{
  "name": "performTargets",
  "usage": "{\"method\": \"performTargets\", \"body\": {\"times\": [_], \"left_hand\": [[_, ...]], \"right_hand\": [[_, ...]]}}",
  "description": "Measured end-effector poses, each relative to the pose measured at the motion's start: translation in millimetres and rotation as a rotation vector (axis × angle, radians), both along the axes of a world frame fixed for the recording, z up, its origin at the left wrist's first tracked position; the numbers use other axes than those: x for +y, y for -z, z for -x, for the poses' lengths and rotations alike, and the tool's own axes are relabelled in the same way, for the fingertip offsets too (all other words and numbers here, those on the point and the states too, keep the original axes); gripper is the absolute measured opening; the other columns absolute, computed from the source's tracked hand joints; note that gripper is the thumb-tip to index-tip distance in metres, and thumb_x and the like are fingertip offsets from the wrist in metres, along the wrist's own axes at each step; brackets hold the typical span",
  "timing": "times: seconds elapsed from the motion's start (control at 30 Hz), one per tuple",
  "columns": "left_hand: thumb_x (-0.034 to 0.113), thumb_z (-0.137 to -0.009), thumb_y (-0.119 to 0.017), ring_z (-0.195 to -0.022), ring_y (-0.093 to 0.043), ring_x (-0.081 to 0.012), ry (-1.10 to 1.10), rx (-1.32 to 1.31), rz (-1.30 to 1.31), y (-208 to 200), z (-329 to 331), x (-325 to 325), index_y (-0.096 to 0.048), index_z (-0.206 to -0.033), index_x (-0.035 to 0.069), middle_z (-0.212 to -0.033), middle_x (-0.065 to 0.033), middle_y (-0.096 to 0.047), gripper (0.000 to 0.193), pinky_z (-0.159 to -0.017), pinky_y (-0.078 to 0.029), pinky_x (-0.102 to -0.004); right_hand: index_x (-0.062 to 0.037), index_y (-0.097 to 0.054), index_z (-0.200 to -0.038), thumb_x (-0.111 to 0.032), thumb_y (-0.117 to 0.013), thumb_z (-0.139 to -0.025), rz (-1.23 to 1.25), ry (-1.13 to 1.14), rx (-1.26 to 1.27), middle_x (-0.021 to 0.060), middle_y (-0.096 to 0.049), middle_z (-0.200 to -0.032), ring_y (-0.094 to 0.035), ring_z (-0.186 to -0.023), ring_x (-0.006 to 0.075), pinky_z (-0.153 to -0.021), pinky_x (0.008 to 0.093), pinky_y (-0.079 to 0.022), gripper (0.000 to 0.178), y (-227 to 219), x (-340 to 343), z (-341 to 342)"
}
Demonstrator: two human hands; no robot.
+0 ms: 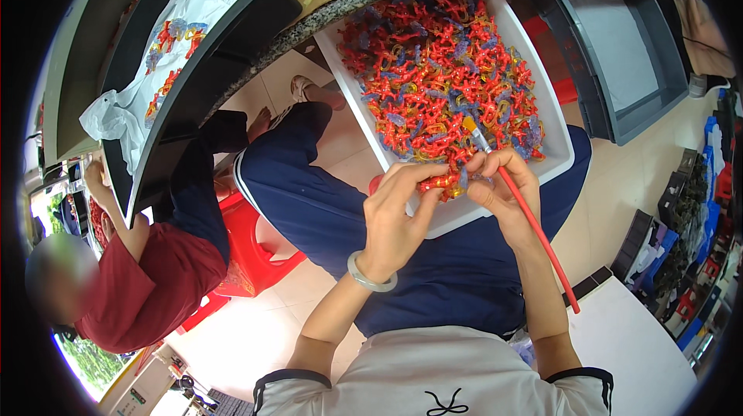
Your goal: Apply glue and paint to small plastic toy figurines to assemble them.
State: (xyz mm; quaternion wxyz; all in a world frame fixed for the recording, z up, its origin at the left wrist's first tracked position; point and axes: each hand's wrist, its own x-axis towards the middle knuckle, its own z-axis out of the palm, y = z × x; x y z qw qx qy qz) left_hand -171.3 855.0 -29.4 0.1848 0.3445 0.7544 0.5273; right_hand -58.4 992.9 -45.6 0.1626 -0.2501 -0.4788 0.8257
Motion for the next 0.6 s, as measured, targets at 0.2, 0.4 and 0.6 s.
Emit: {"method": "performTargets", "body": {"times": [0.2,0.4,0.6], "left_hand": [[-0.012,-0.077,-0.063,-0.096,-0.065,-0.0197,0.003,-0.243,-0.219,20.9,8.0,-1.8,-0.062,-0.099,0.000,-0.096,-0.0107,-0.068,0.025,-0.080,-0.051,-0.0281],[-0.015,-0.082,-0.056,-0.101,-0.058,-0.0153,0.071,-0.676,-0.410,22.6,11.3,3.3,-0.049,-0.119,-0.003,-0.113,-0.0140,-0.061,0.040,-0.084,-0.048,-0.0261],[-0.015,-0.083,-0.054,-0.099,-0.056,-0.0129,0.107,-0.757,-0.389,25.1,12.5,5.5,-0.047,-0.122,-0.003,-0.111,-0.0105,-0.060,0.041,-0.085,-0.046,-0.0239]], "right_hand": [[-0.0058,-0.048,-0.088,0.014,-0.068,-0.075,0.086,-0.062,0.094,0.0051,-0.050,-0.092,-0.052,-0.091,0.0127,-0.081,0.0265,-0.048,0.031,12.4,-16.3,-2.4],[-0.0068,-0.046,-0.084,0.015,-0.067,-0.075,0.072,-0.052,0.176,0.0047,-0.049,-0.089,-0.053,-0.089,0.0135,-0.078,0.0276,-0.052,0.031,28.4,-31.2,-3.8],[-0.0078,-0.045,-0.081,0.015,-0.066,-0.075,0.212,0.019,0.160,0.0040,-0.046,-0.088,-0.054,-0.085,0.0124,-0.077,0.0286,-0.055,0.031,38.0,-39.2,-2.1]]}}
